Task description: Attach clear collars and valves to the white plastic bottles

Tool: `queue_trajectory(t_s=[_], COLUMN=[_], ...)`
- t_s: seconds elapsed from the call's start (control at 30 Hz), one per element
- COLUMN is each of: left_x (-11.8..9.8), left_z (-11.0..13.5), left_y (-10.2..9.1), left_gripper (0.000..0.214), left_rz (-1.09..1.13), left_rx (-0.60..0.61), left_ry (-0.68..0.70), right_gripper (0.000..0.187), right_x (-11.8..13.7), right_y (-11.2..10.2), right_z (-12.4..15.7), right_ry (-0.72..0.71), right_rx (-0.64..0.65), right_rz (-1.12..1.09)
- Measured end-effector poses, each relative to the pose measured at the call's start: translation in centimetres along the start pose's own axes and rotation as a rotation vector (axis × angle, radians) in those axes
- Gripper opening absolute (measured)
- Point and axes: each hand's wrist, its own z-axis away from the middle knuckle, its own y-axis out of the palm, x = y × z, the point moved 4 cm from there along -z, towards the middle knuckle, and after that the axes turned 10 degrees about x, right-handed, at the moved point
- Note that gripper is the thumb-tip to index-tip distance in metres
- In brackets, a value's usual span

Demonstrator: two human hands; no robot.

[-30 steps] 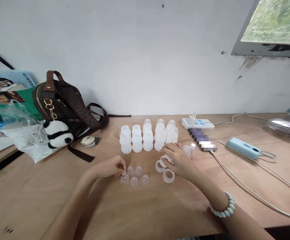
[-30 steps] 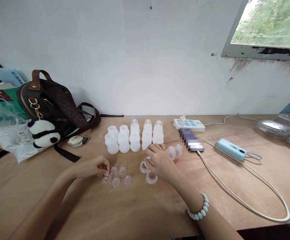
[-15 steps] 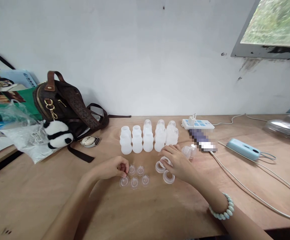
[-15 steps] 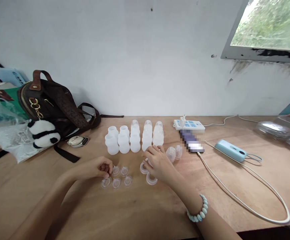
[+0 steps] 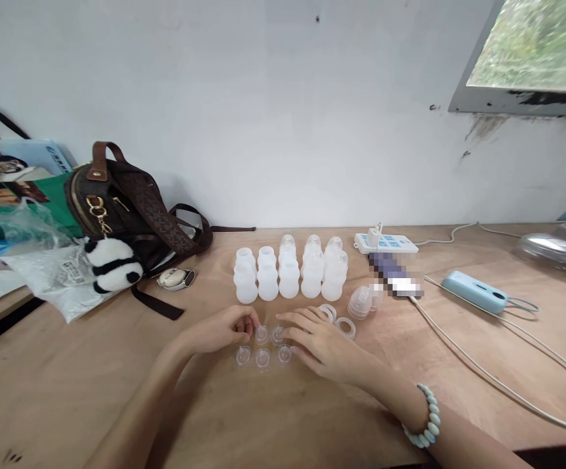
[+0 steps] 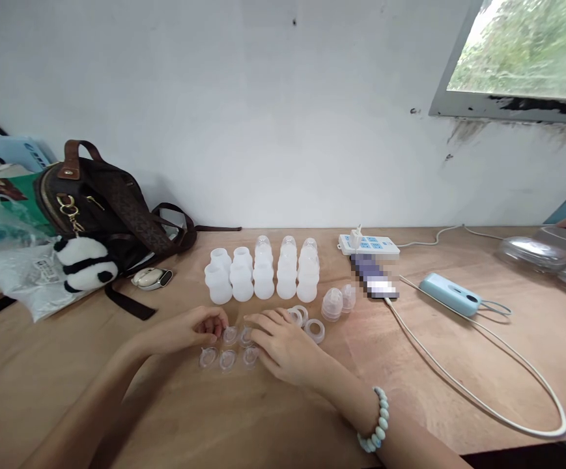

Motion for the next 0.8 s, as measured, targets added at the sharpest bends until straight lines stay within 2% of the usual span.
queue_trajectory(t_s=[0.07, 0.2, 0.27, 0.33, 0.4, 0.47, 0.53, 0.67, 0.73, 0.8], left_x=[-0.1, -0.1, 0.0, 0.0, -0.1, -0.5, -1.2, -2.7, -3.0, -3.4], left_z=[-0.1, -0.1, -0.1, -0.2, -0.3, -0.4, -0.3, 0.0, 0.1, 0.4], left_y=[0.2, 0.3, 0.2, 0.1, -0.1, -0.2, -0.4, -0.7, -0.8, -0.9], left_gripper=[0.018, 0.018, 0.018, 0.017, 0.017, 0.017, 0.018, 0.018, 0.018, 0.018], left_rz=[0.011, 0.02, 0.014, 0.01, 0.016, 0.016, -0.018, -0.089, -0.094, -0.091], left_rx=[0.018, 0.018, -0.009, -0.054, -0.11, -0.164, -0.225, -0.355, -0.403, -0.466], left_ry=[0.012, 0.021, 0.019, 0.021, 0.035, 0.069, 0.123, 0.203, 0.219, 0.266], right_gripper=[0.02, 0.019, 0.02, 0.021, 0.021, 0.022, 0.02, 0.02, 0.021, 0.022], right_x=[-0.5, -1.4, -1.8, -2.3, -3.2, -4.7, -6.2, -8.8, -9.4, -9.5], right_y=[-0.2, -1.5, -2.9, -5.0, -7.3, -9.1, -10.1, -9.1, -8.7, -9.5], right_z=[0.1, 0.4, -0.2, -1.5, -3.8, -6.5, -9.0, -12.4, -13.0, -12.6], right_ry=[0.016, 0.008, 0.01, 0.049, 0.158, 0.318, 0.383, 0.453, 0.46, 0.47], right_rx=[-0.056, -0.259, -0.329, -0.342, -0.264, -0.122, -0.087, -0.005, 0.016, -0.009], right_rz=[-0.006, 0.017, 0.09, 0.196, 0.318, 0.441, 0.465, 0.46, 0.451, 0.449])
